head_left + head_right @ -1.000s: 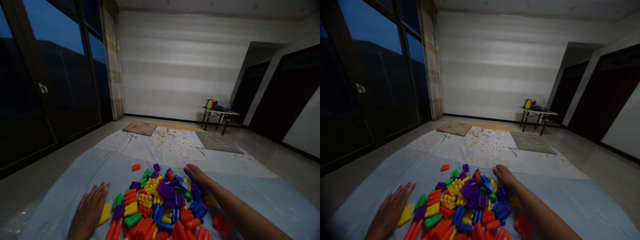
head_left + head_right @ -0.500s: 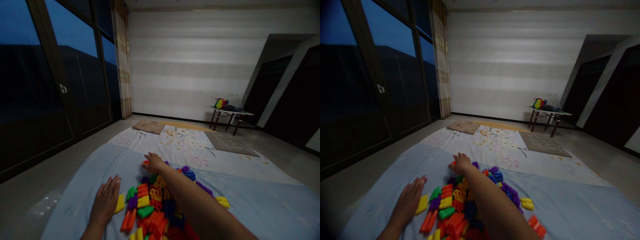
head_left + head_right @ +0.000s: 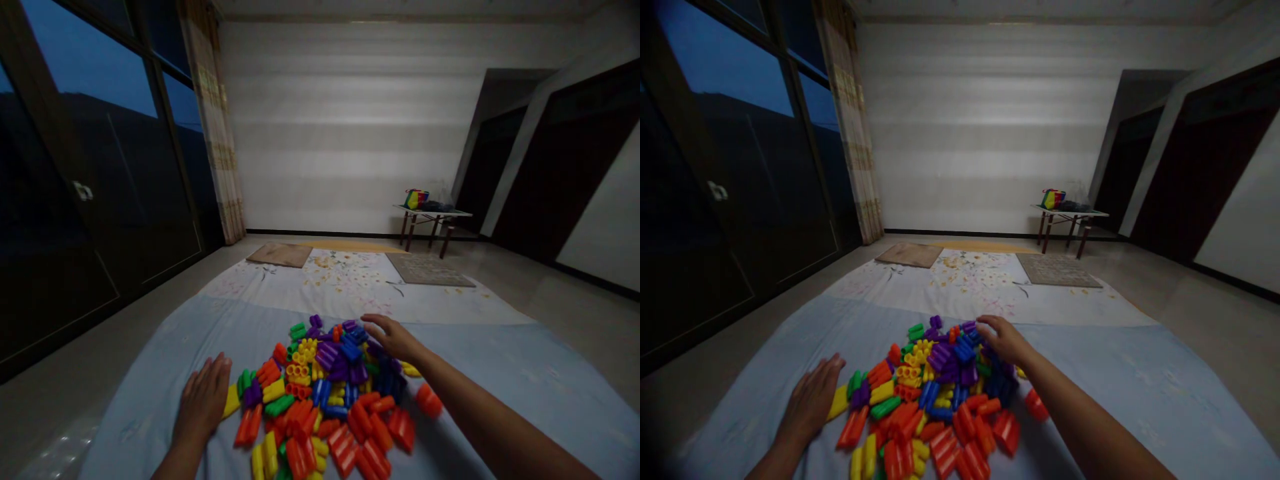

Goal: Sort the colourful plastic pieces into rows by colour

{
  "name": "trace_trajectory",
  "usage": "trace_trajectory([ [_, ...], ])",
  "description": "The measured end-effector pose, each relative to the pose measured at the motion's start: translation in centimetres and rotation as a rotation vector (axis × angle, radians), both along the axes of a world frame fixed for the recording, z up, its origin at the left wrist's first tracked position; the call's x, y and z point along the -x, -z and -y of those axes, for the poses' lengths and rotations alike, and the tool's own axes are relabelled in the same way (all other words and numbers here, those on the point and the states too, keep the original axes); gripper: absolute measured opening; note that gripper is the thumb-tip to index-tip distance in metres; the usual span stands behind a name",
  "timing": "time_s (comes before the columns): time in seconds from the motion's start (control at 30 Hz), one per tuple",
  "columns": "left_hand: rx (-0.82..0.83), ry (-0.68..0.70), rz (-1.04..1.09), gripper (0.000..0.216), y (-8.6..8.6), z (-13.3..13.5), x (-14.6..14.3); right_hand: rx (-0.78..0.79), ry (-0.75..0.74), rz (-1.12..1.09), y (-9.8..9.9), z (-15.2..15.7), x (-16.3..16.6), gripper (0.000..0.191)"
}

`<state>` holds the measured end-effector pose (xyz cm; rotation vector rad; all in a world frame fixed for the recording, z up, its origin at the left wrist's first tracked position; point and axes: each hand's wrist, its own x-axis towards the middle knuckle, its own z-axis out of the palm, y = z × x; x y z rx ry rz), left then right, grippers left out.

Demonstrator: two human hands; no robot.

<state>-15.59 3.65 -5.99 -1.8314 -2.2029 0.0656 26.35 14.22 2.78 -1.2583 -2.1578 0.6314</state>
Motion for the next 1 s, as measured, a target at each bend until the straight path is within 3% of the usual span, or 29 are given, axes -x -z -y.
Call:
trace_trajectory([
  [0.13, 0.038, 0.013, 0.016, 0.053, -1.2, -0.2, -0.4, 0.092, 0.19, -0.002, 4.3, 2.1, -7.1, 0.069],
  [0.27, 0.093, 0.064, 0.006, 0.051, -2.6, -0.3, -1.8, 0.133, 0.167, -0.076, 6.4, 4.5, -6.5, 0.073],
  [0.47, 0.116, 0.158, 0.162, 0.054, -2.4, -0.1, -6.0, 0.104, -0.039, -0.323, 4.9, 6.8, 0.3, 0.067],
  [0.57, -0.032, 0.268, 0.288, 0.053, -1.7, 0.2, -7.0, 0.185, -0.1, -0.366, 3.3, 7.7, 1.9, 0.07],
  [0.7, -0.188, 0.362, 0.363, 0.051, -1.2, 1.9, -6.5, 0.168, -0.076, -0.274, 2.2, 9.2, -0.5, 0.077],
  [0.87, -0.231, 0.311, 0.41, 0.055, -0.5, 6.1, -7.2, 0.228, -0.178, 0.002, 3.6, 12.3, -4.9, 0.112],
  [1.0, -0.163, 0.326, 0.442, 0.065, 0.1, 7.9, -10.6, 0.283, -0.238, 0.065, 4.6, 14.0, -3.5, 0.124],
])
